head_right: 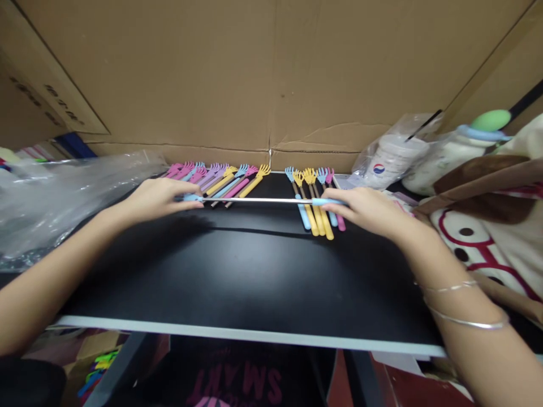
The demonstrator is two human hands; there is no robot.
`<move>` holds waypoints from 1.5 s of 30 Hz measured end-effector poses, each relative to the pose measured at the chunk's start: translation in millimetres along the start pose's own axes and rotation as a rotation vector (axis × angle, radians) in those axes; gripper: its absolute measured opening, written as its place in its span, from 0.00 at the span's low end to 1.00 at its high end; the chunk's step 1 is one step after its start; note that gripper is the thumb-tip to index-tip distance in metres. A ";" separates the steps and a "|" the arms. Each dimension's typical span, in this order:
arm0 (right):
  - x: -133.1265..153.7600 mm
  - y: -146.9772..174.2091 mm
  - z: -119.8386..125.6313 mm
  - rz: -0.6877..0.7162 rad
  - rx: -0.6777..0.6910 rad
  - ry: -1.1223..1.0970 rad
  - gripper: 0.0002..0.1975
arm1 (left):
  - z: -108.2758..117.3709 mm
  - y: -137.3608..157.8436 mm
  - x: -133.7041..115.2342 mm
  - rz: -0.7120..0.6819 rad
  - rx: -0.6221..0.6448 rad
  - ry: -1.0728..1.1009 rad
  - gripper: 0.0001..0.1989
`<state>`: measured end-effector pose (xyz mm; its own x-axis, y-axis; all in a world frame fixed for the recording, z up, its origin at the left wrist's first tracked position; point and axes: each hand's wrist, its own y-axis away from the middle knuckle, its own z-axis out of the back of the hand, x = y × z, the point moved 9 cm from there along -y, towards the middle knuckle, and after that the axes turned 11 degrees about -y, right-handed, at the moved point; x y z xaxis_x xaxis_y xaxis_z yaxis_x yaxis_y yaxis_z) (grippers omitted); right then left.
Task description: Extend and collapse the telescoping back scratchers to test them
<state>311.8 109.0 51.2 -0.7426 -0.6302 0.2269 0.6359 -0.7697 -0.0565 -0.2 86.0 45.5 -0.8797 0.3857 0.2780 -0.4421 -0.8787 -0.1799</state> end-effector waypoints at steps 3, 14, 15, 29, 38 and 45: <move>-12.3 5.0 9.3 -0.007 0.060 -0.070 0.25 | 0.0 1.7 13.4 0.003 0.038 0.016 0.21; -14.7 -2.6 -1.8 -0.022 -0.024 -0.044 0.22 | 8.9 4.6 -3.8 -0.078 -0.136 -0.136 0.21; -16.4 -4.3 -3.6 -0.019 -0.057 -0.003 0.22 | 8.5 4.6 -4.3 -0.085 -0.165 -0.163 0.21; 88.7 -4.0 -43.9 0.293 -0.233 0.219 0.24 | 23.3 13.2 -102.4 -0.318 -0.401 -0.067 0.17; 80.3 -1.7 -26.6 0.270 -0.244 0.249 0.26 | 21.6 11.4 -91.3 -0.284 -0.309 -0.051 0.16; -3.2 -0.5 -2.2 0.045 0.014 -0.064 0.24 | 4.4 1.4 -21.1 -0.129 -0.062 -0.027 0.19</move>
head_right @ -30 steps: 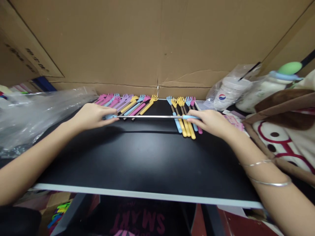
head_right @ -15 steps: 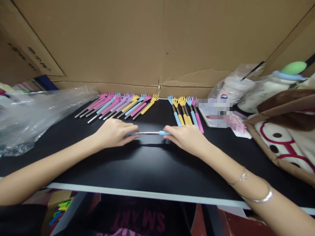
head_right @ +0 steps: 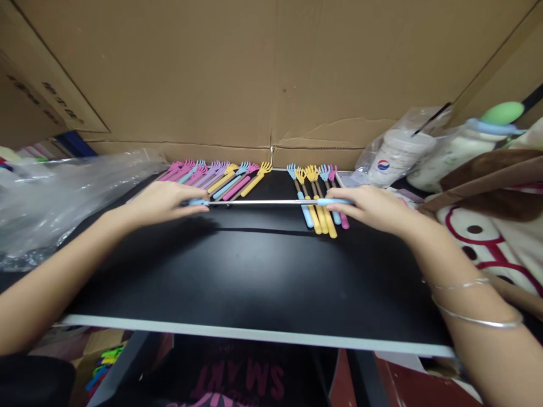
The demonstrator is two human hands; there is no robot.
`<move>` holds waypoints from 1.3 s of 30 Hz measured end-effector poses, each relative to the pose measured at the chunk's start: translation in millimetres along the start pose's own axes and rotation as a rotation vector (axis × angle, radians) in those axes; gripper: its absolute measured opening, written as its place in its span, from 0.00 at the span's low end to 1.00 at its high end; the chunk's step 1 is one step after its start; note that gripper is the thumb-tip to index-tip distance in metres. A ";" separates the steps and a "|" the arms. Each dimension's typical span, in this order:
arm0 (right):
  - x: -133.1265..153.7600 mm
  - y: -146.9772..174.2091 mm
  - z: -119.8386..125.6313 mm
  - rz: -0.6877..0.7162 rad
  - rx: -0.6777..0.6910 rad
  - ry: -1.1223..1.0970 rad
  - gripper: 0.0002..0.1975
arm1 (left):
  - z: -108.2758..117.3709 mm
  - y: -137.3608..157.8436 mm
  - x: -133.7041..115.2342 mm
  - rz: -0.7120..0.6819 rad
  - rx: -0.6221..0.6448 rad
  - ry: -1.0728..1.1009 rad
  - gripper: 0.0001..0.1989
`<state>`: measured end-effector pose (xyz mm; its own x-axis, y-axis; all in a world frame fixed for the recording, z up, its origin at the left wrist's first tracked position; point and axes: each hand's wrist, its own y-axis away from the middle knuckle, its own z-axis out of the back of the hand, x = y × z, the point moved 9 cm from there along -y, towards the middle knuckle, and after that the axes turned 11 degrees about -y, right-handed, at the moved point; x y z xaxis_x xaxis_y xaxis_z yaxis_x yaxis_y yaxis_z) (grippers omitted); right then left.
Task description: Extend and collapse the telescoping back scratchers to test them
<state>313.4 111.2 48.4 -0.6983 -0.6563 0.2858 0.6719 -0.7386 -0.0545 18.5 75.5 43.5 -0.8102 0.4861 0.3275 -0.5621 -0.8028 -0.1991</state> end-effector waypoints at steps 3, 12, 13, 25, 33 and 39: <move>-9.0 4.2 10.9 0.001 0.019 -0.032 0.23 | 4.0 1.7 11.2 0.010 0.008 0.029 0.22; -0.8 2.9 11.8 -0.046 -0.163 0.225 0.30 | 2.3 4.8 14.0 0.034 -0.050 -0.045 0.22; 3.2 2.7 11.7 -0.040 -0.191 0.262 0.31 | 2.6 5.0 15.0 0.053 -0.075 -0.049 0.22; 104.9 -6.2 -44.7 0.228 -0.293 0.313 0.22 | 14.7 -2.0 -73.8 -0.128 -0.156 0.055 0.16; 105.9 -5.0 -47.0 0.252 -0.279 0.315 0.21 | 19.9 1.0 -72.3 -0.139 -0.189 0.019 0.15; 102.3 -2.9 -36.2 0.263 -0.284 0.315 0.23 | 19.4 2.3 -73.2 -0.138 -0.055 0.051 0.12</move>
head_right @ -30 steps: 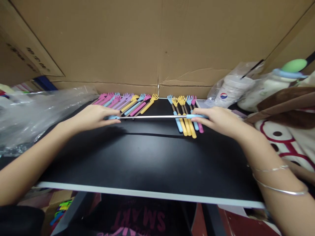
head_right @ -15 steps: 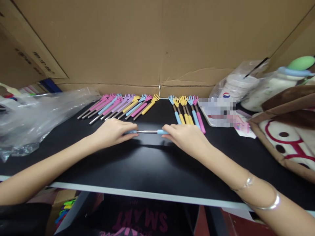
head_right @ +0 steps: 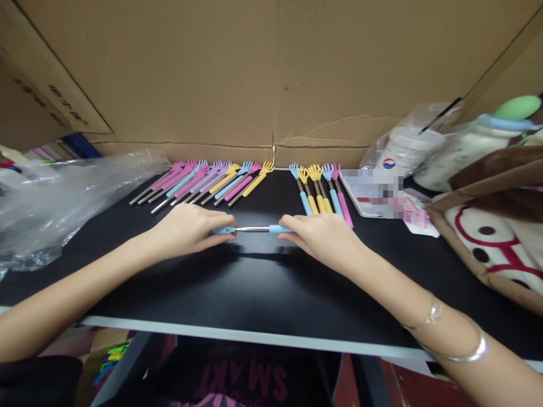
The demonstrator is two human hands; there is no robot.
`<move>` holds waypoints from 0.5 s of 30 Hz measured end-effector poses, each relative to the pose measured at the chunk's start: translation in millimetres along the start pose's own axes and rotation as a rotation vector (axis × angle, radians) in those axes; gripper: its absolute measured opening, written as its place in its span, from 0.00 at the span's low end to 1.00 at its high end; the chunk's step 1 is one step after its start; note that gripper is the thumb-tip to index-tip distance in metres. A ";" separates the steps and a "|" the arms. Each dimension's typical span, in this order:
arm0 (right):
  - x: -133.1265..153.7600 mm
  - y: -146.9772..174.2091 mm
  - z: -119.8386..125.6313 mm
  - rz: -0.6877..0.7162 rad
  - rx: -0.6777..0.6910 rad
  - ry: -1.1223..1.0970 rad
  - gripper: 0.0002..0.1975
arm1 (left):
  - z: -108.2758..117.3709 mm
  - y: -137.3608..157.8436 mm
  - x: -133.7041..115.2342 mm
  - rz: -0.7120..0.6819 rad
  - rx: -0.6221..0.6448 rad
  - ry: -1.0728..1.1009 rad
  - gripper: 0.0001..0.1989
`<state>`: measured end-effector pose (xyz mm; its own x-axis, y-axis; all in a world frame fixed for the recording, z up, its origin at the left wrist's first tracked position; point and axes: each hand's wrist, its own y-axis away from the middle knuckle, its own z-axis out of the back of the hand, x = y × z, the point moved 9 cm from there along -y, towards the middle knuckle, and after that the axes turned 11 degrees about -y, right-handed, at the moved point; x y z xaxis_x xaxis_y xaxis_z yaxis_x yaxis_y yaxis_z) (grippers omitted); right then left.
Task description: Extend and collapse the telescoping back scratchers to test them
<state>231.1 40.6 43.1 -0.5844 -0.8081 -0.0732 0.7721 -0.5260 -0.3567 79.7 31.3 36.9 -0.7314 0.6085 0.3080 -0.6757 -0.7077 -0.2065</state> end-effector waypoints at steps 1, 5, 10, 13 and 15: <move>-5.8 0.7 -0.4 -0.006 0.019 -0.015 0.24 | -1.0 1.1 2.1 0.003 0.041 0.015 0.11; -47.9 7.5 1.6 -0.081 0.121 -0.119 0.28 | -6.7 8.9 30.2 0.063 0.178 0.069 0.13; -96.4 19.0 12.0 -0.278 0.288 -0.313 0.27 | -16.5 19.2 72.2 0.127 0.297 0.220 0.18; -98.5 19.9 21.3 -0.294 0.295 -0.309 0.26 | -15.2 21.5 74.7 0.112 0.334 0.228 0.18; -95.2 19.0 26.8 -0.255 0.263 -0.300 0.26 | -11.6 22.2 70.8 0.100 0.352 0.223 0.18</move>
<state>308.1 100.4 68.3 -0.6956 -0.6649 0.2723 0.6729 -0.7357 -0.0775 11.9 62.9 43.4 -0.8196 0.5663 0.0864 -0.5563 -0.8228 0.1163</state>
